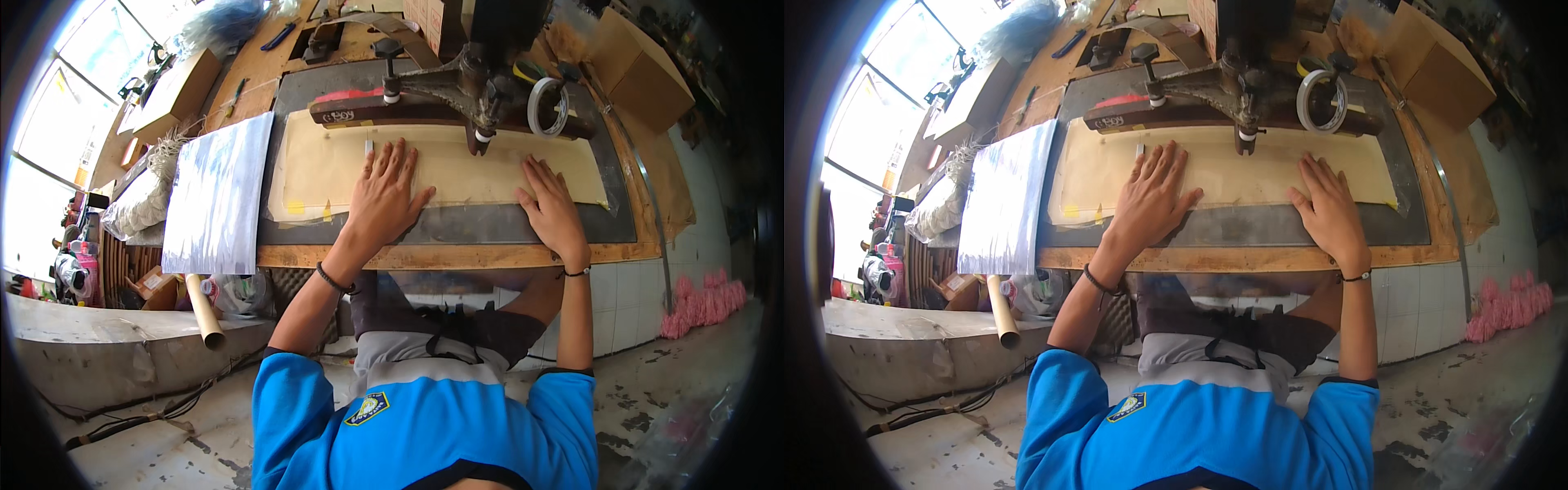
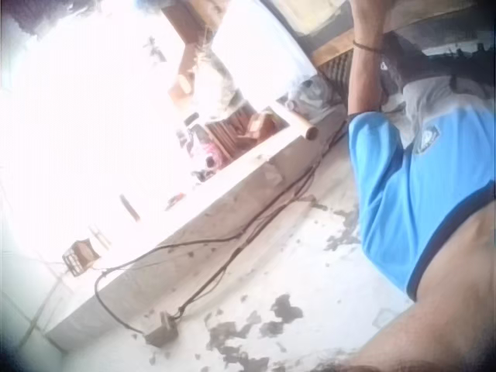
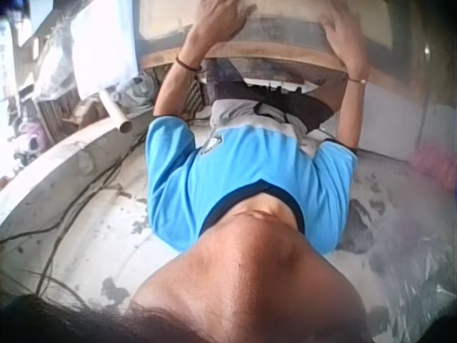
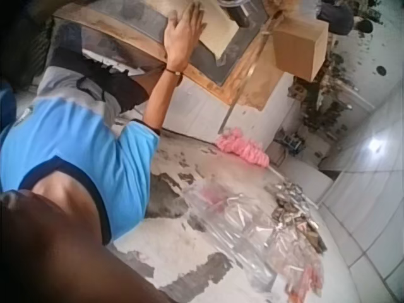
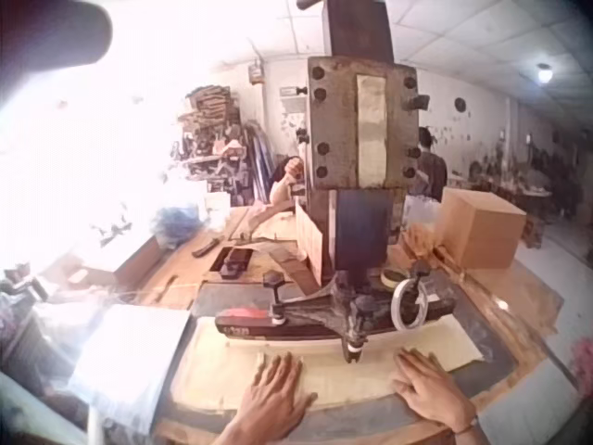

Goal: The person places a thin plastic sheet onto a work surface and uses a heat sealing machine to press down and seal sections of the plastic, repeating the process with another plastic item.

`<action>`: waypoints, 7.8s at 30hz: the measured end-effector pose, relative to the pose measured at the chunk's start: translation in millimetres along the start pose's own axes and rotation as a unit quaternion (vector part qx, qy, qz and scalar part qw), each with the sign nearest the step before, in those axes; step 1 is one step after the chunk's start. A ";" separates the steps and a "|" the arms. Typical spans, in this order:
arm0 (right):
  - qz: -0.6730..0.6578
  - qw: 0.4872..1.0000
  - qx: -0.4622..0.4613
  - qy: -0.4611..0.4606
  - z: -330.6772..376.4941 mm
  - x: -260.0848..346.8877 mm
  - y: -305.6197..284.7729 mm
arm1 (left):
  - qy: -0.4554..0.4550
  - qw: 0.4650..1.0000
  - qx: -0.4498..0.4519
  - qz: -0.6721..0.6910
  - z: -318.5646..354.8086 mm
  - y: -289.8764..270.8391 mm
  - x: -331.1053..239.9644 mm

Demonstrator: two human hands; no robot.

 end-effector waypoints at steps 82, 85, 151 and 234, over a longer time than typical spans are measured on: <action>0.013 0.992 0.020 -0.125 -95.7 60.8 47.9 | 0.033 0.996 0.005 0.083 -44.6 14.4 40.7; 0.009 0.990 -0.006 -0.137 -94.2 56.3 51.8 | 0.029 0.996 0.017 0.085 -46.1 15.2 41.4; -0.180 0.979 -0.092 0.039 38.5 -2.8 -12.3 | -0.117 0.983 -0.094 0.105 78.4 -38.8 3.5; -0.184 0.977 -0.101 0.042 33.7 -7.4 -18.3 | -0.127 0.987 -0.050 0.081 66.1 -38.2 1.1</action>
Point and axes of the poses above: each hand's wrist, its own z-axis away from the middle knuckle, its own y-axis out of the palm, x = y × z, the point moved 2 cm from there along -z, towards the middle knuckle, and after that the axes turned 2 degrees about y, right-handed, at the moved point
